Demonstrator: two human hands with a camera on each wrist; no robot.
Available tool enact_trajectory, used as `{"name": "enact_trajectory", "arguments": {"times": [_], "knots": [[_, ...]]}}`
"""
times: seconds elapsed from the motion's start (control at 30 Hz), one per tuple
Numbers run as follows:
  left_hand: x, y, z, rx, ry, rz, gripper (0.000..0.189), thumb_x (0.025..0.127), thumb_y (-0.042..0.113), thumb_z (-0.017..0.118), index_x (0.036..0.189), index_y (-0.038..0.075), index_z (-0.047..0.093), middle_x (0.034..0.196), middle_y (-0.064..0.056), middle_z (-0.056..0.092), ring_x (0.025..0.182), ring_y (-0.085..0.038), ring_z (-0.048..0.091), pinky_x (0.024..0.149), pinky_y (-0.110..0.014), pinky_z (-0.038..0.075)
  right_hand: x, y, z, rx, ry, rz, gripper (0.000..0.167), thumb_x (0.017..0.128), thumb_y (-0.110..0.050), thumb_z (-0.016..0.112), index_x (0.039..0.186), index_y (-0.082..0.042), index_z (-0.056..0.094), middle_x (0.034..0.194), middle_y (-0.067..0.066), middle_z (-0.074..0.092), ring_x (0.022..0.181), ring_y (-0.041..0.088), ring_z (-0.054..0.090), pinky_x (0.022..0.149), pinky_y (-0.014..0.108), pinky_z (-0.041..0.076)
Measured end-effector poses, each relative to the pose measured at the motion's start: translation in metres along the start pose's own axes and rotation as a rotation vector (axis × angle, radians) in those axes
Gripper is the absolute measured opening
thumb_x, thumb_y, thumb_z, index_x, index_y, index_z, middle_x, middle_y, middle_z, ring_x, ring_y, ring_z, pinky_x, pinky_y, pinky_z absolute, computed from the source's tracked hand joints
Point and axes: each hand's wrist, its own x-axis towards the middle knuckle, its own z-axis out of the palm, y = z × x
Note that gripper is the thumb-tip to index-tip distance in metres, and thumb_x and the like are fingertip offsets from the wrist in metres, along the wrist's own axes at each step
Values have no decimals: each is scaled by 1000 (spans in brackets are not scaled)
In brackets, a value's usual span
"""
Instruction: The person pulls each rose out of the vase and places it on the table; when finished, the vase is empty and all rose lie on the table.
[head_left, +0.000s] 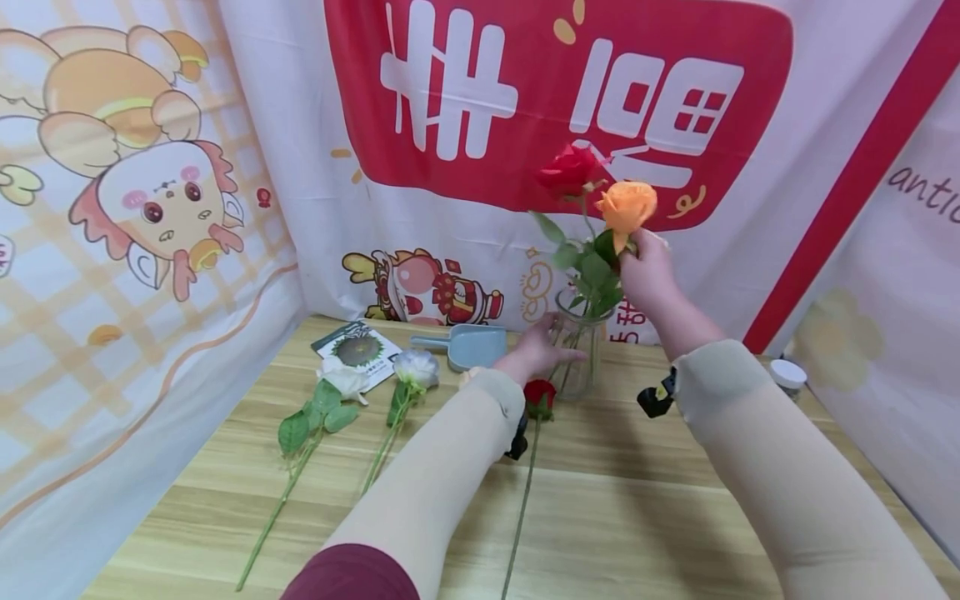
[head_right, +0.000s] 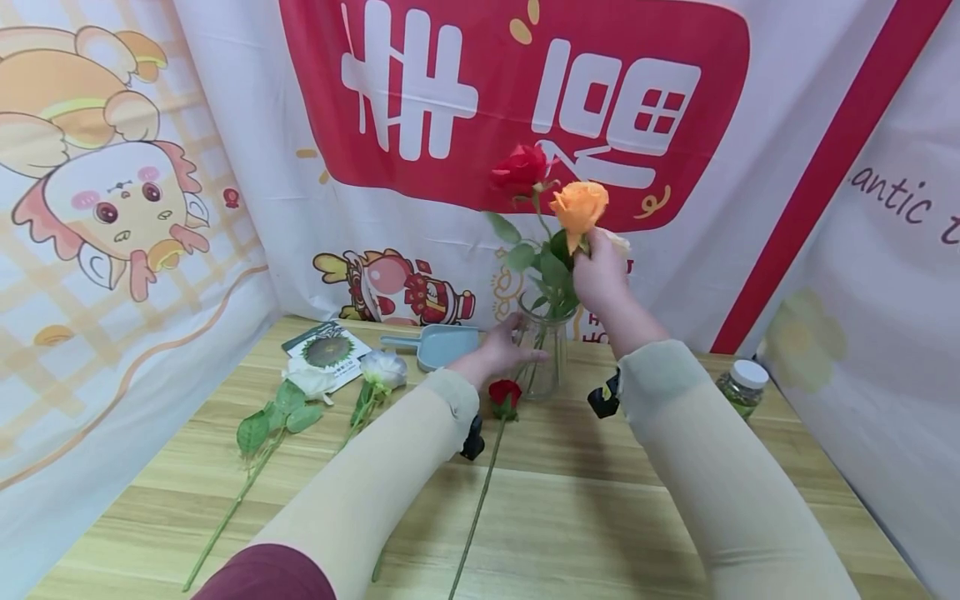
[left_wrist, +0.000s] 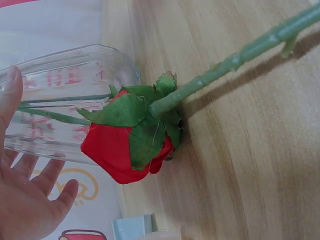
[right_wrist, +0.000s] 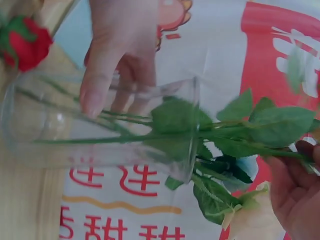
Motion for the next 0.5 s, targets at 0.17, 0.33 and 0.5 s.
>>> {"name": "enact_trajectory", "arguments": {"times": [0.17,0.33,0.5], "knots": [[0,-2,-1,-8,-41,-25,75,84,34,80,147,23,41,152,-3,40,138,-26,38,107,-42,38,0,1,-1,-90,41,-65,37,93,3,39,125,6,57,115,24,58,101,31,52,87,41,46],[3,-5,-2,-38,-57,-27,78,81,38,81,146,29,40,151,-1,41,138,-26,36,108,-44,37,-1,1,-3,-3,-46,-25,37,90,6,44,126,5,51,102,21,57,82,28,57,65,32,54],[8,-11,0,-35,-50,-6,76,83,36,81,146,29,40,152,1,40,139,-23,36,109,-42,36,-1,2,-9,133,-147,37,42,101,-2,51,142,-3,45,118,19,57,86,29,62,72,33,57]]}}
